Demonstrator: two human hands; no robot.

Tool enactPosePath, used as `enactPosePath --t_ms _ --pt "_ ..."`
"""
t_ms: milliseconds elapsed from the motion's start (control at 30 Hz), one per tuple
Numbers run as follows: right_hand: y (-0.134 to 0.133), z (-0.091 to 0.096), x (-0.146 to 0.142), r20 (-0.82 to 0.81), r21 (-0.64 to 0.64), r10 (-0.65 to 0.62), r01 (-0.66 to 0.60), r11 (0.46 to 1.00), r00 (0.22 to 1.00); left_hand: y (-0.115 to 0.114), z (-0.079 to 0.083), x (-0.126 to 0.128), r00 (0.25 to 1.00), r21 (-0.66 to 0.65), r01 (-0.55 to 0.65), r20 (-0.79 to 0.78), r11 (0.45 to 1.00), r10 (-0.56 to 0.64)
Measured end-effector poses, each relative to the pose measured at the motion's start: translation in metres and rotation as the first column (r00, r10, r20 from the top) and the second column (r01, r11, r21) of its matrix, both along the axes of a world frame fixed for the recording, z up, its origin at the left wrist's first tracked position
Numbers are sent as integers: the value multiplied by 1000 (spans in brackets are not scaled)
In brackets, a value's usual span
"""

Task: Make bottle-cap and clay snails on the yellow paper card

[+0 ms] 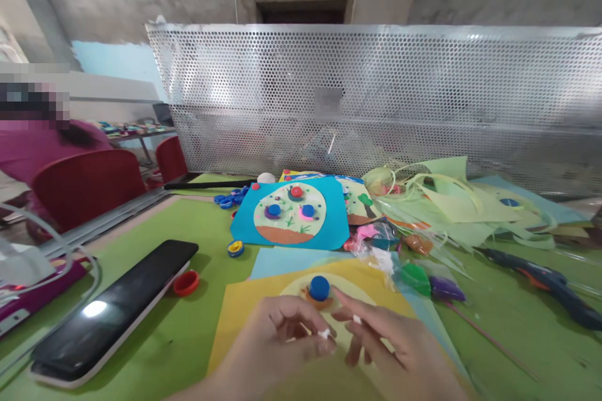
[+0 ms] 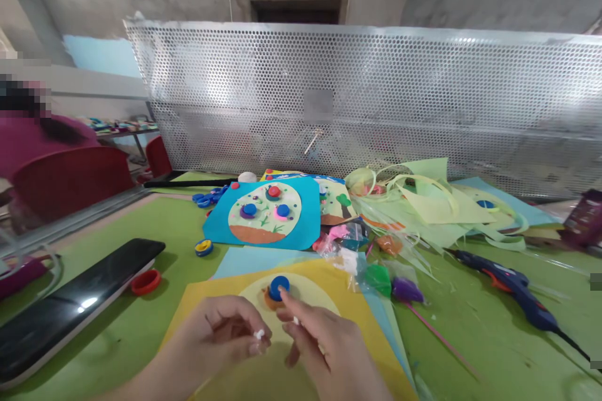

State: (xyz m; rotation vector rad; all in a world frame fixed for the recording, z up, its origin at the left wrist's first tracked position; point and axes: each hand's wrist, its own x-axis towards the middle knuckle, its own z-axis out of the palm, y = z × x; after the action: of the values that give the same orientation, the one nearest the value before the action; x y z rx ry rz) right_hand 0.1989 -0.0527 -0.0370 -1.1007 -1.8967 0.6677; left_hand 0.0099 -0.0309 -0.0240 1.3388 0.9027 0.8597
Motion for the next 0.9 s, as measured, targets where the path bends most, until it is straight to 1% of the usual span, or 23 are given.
enactPosePath --t_ms 67,100,133,167,200,233,267,300,333,400,433,500,567,633,700,767,833,900 --pt "-2 -2 -3 -70 -111 26 -34 993 997 -1 5 -1 996 83 -32 -79 996 38" --pt "-3 -1 -5 -115 -179 24 -45 983 993 -1 7 -1 988 165 -44 -141 985 67" --pt "-4 0 -7 -162 -254 11 -53 966 987 -1 9 -2 974 278 -39 -206 960 100" --pt "-5 1 -10 -205 -331 -1 -68 941 979 -1 9 -3 955 407 -4 -270 914 124" --pt "-7 3 -11 -239 -404 -19 -82 911 971 -2 9 -4 935 532 60 -326 845 140" --pt "-8 5 -13 -261 -464 -37 -92 881 965 -2 8 -5 915 638 136 -375 758 152" --pt "-9 7 -14 -266 -507 -55 -91 857 963 -1 6 -6 899 715 204 -407 668 161" --pt "-10 9 -14 -248 -537 -72 -75 840 966 -1 3 -7 898 770 240 -408 591 166" --pt "-10 11 -14 -214 -557 -87 -48 829 973 0 1 -8 907 817 246 -384 521 173" --pt "-10 13 -14 -146 -575 -105 3 818 984 2 -3 -10 939 895 196 -289 401 185" --pt "-9 12 -14 -138 -583 -111 9 812 984 3 -4 -10 951 922 174 -249 346 185" --pt "-7 9 -15 -192 -595 -101 -34 803 976 4 -4 -10 954 951 172 -225 256 198" --pt "-5 6 -19 -264 -574 -80 -89 814 961 4 -2 -8 937 962 203 -245 183 250" --pt "-6 3 -24 -322 -549 -64 -132 825 944 3 0 -4 918 974 204 -225 97 326" --pt "-9 4 -30 -402 -550 -68 -182 815 913 1 1 0 905 979 204 -196 18 378" --pt "-12 5 -34 -495 -570 -106 -230 789 862 0 2 4 898 976 218 -189 -27 397" --pt "-15 2 -35 -543 -594 -188 -217 774 819 -1 2 5 884 964 261 -221 -42 412" --pt "-16 -4 -33 -546 -620 -222 -211 756 808 -2 3 6 862 952 301 -251 -47 441"
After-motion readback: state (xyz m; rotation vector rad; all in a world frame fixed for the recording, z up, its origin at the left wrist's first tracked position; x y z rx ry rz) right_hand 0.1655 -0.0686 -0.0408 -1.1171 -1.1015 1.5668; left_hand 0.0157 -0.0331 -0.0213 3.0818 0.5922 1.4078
